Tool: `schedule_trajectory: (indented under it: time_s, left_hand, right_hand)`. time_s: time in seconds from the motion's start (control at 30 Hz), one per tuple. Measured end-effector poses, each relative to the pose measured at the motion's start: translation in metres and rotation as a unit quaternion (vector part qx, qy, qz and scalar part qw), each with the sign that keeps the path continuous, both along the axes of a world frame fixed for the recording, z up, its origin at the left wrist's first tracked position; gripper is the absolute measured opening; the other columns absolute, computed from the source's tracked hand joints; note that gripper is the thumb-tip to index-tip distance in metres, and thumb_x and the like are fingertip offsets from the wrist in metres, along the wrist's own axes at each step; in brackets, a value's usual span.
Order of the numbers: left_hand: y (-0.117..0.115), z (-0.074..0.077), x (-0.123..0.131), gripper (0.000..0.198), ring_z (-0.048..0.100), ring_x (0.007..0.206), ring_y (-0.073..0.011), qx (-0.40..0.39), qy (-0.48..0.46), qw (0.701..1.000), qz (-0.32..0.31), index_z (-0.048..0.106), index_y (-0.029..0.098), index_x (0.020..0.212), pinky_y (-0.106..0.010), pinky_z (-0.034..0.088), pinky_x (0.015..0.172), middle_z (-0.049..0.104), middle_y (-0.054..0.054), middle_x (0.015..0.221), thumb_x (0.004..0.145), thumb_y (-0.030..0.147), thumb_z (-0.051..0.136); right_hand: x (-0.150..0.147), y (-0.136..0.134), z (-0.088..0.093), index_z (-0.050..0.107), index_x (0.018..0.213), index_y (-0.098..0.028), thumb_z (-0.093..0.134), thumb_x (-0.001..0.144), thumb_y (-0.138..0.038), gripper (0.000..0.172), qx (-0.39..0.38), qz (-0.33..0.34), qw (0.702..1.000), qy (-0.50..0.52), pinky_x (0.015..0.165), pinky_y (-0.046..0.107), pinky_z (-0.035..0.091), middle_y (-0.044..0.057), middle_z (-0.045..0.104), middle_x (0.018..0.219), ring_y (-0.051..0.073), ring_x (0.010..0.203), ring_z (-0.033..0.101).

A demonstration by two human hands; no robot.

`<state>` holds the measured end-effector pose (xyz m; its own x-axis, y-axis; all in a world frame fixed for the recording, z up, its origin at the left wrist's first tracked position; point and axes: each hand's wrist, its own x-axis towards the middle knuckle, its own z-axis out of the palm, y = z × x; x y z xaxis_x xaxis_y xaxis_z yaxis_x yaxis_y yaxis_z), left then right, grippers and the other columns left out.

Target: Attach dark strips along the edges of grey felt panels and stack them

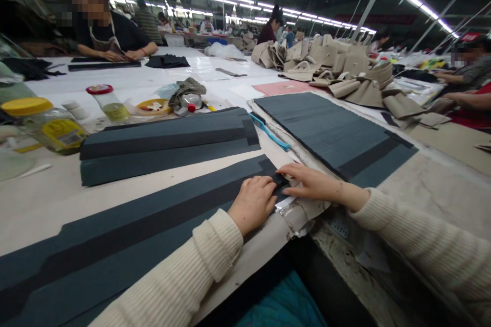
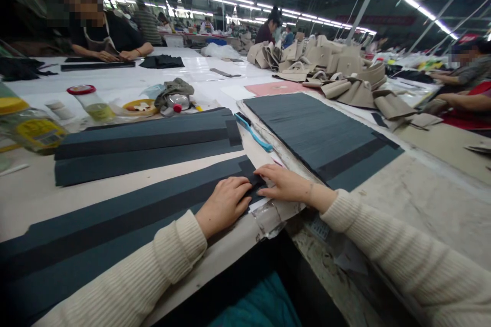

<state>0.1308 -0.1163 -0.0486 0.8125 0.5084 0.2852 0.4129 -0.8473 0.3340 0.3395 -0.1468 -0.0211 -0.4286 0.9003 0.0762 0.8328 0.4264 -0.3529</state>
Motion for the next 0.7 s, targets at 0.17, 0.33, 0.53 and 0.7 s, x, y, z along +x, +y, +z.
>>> schedule_trajectory:
  time_s: [0.17,0.33,0.53,0.7]
  left_hand:
    - [-0.002,0.001,-0.001,0.022,0.046,0.1,-0.0195,0.016,-0.002,1.0,0.0,0.056,0.018,0.101,-0.035,0.036,0.089,0.056,-0.005,0.105,0.086,0.026,0.043]
    - [-0.005,0.004,0.0,0.022,0.05,0.094,-0.0192,0.052,0.022,0.998,-0.036,0.058,0.018,0.098,-0.037,0.037,0.086,0.06,-0.005,0.099,0.087,0.022,0.039]
    - [-0.006,-0.005,0.005,0.029,0.048,0.109,-0.018,0.06,0.023,0.993,-0.1,0.053,0.011,0.109,-0.033,0.038,0.094,0.056,-0.01,0.116,0.085,0.011,0.037]
    - [-0.005,-0.009,0.006,0.033,0.044,0.117,-0.0193,0.049,0.014,0.994,-0.099,0.051,0.008,0.112,-0.034,0.034,0.1,0.052,-0.013,0.123,0.082,0.01,0.039]
  right_hand:
    - [-0.006,0.003,-0.006,0.053,0.113,-0.014,0.051,0.081,-0.023,0.033,0.079,0.024,0.993,-0.09,0.091,0.035,0.041,0.011,0.056,0.109,0.02,0.102,0.051]
    - [-0.002,0.014,-0.011,0.057,0.105,-0.012,0.042,0.085,-0.016,0.025,0.146,0.086,0.965,-0.202,0.084,0.033,0.044,0.011,0.06,0.102,0.019,0.094,0.054]
    - [-0.009,0.021,-0.002,0.059,0.098,-0.013,0.042,0.085,-0.013,0.021,0.141,0.102,0.942,-0.287,0.076,0.029,0.043,0.011,0.061,0.095,0.017,0.089,0.056]
    - [-0.022,0.038,0.012,0.058,0.091,-0.011,0.041,0.086,-0.013,0.018,0.086,0.08,0.934,-0.338,0.065,0.027,0.041,0.009,0.061,0.086,0.017,0.078,0.059]
